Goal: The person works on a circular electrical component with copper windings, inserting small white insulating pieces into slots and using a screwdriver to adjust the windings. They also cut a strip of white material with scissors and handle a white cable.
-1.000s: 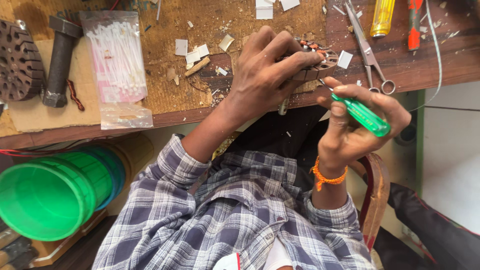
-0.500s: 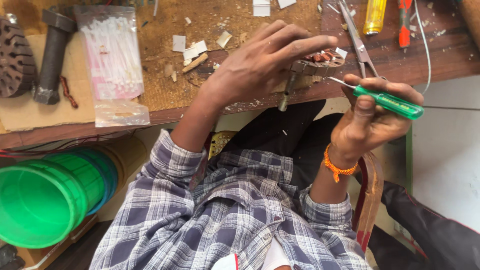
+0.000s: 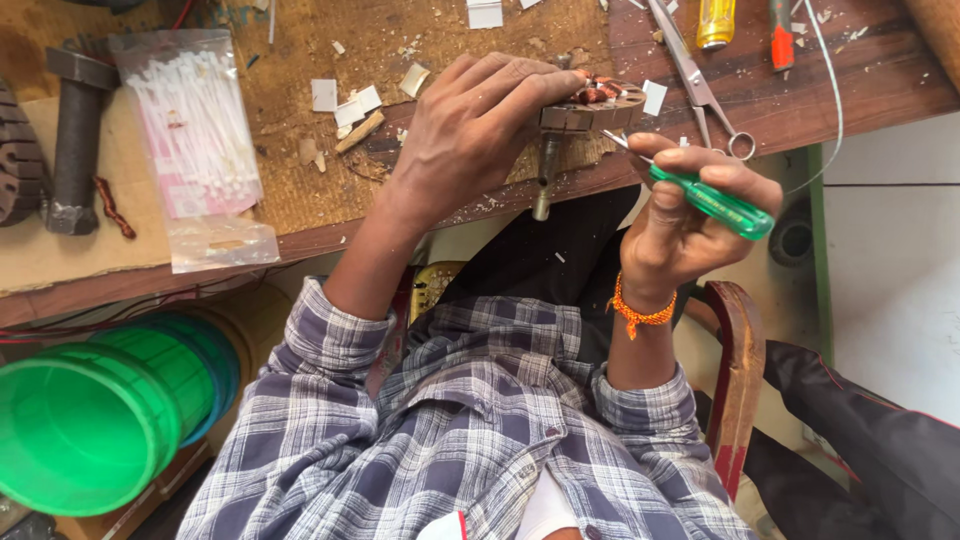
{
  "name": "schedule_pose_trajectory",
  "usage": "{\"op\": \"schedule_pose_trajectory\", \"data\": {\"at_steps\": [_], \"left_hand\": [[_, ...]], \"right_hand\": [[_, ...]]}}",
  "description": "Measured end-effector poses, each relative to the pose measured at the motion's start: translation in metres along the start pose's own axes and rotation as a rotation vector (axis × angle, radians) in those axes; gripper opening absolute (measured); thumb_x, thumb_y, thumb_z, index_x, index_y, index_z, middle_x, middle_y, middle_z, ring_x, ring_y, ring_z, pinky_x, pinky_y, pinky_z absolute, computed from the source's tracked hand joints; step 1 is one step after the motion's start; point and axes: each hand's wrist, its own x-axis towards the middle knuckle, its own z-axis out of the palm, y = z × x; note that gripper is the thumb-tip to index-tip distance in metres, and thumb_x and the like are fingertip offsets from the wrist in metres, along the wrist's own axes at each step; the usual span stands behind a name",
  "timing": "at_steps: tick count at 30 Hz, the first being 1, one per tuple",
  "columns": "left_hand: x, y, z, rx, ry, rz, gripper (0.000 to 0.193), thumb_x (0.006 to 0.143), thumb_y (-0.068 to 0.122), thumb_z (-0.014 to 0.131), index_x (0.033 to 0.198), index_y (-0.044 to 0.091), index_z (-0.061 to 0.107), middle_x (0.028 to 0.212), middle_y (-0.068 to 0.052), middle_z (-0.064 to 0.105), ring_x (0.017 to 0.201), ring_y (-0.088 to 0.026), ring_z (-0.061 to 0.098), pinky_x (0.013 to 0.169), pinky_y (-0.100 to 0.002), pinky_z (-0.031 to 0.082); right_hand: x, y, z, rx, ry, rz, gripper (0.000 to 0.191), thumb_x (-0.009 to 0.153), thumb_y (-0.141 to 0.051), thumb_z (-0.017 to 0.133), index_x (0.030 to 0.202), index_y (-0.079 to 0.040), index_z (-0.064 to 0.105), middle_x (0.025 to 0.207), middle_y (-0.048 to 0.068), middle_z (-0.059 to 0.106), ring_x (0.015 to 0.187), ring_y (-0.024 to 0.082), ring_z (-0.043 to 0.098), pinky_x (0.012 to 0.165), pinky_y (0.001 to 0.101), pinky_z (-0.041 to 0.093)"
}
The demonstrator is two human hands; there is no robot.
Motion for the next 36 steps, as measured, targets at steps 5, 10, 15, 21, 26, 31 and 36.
{"op": "schedule_pose_trajectory", "data": {"at_steps": [5, 10, 15, 21, 26, 31, 36], "left_hand": [[0.004, 0.007, -0.003, 0.142, -0.039, 0.046, 0.048, 0.087, 0.011, 0.071, 0.134, 0.016, 0.06, 0.131, -0.003, 0.066, 0.127, -0.03, 0.06, 0.106, -0.043, 0.049], [0.005, 0.005, 0.003, 0.019, -0.155, 0.043, 0.052, 0.095, 0.013, 0.071, 0.145, 0.015, 0.056, 0.139, -0.005, 0.063, 0.13, -0.028, 0.06, 0.11, -0.043, 0.049], [-0.001, 0.01, 0.013, 0.075, -0.123, -0.002, 0.048, 0.099, 0.01, 0.069, 0.145, 0.017, 0.056, 0.141, 0.001, 0.061, 0.131, -0.022, 0.062, 0.107, -0.039, 0.049], [0.001, 0.011, 0.02, 0.088, -0.095, 0.007, 0.045, 0.097, 0.009, 0.07, 0.141, 0.018, 0.063, 0.155, 0.006, 0.057, 0.126, -0.018, 0.064, 0.099, -0.037, 0.049], [-0.001, 0.01, 0.021, 0.067, -0.002, 0.025, 0.04, 0.098, 0.008, 0.072, 0.135, 0.019, 0.064, 0.15, 0.011, 0.058, 0.124, -0.016, 0.066, 0.095, -0.032, 0.048], [-0.004, 0.015, 0.018, 0.027, 0.0, 0.026, 0.038, 0.098, 0.019, 0.078, 0.134, 0.017, 0.066, 0.145, 0.008, 0.063, 0.114, -0.017, 0.067, 0.096, -0.035, 0.049], [-0.003, 0.021, 0.015, 0.074, 0.007, 0.044, 0.04, 0.096, 0.01, 0.069, 0.135, 0.017, 0.065, 0.145, 0.008, 0.063, 0.117, -0.017, 0.067, 0.1, -0.035, 0.05]], "right_hand": [[0.002, -0.017, 0.008, -0.041, -0.011, 0.096, 0.034, 0.107, -0.014, 0.073, 0.124, -0.005, 0.046, 0.107, 0.016, 0.067, 0.096, 0.023, 0.072, 0.093, 0.0471, 0.067], [-0.01, -0.024, 0.016, -0.085, 0.034, 0.087, 0.032, 0.107, -0.014, 0.073, 0.121, -0.004, 0.046, 0.108, 0.018, 0.067, 0.098, 0.026, 0.072, 0.094, 0.045, 0.069], [-0.03, -0.02, 0.029, -0.162, 0.075, 0.019, 0.032, 0.107, -0.019, 0.07, 0.119, -0.003, 0.045, 0.113, 0.016, 0.064, 0.104, 0.029, 0.074, 0.093, 0.0386, 0.066], [-0.045, 0.004, 0.033, -0.233, 0.203, -0.078, 0.031, 0.107, -0.024, 0.067, 0.118, -0.004, 0.045, 0.115, 0.015, 0.062, 0.101, 0.029, 0.074, 0.085, 0.0361, 0.068], [-0.058, 0.016, 0.032, -0.221, 0.2, -0.091, 0.031, 0.108, -0.027, 0.062, 0.12, -0.006, 0.043, 0.117, 0.017, 0.061, 0.103, 0.027, 0.073, 0.067, 0.0298, 0.065], [-0.058, 0.009, 0.031, -0.202, 0.12, -0.079, 0.03, 0.109, -0.027, 0.061, 0.121, -0.006, 0.044, 0.12, 0.017, 0.062, 0.106, 0.026, 0.074, 0.06, 0.0273, 0.062], [-0.047, -0.019, 0.009, -0.138, 0.092, 0.011, 0.032, 0.109, -0.023, 0.069, 0.122, -0.004, 0.046, 0.116, 0.02, 0.065, 0.106, 0.03, 0.074, 0.066, 0.0324, 0.067]]}}
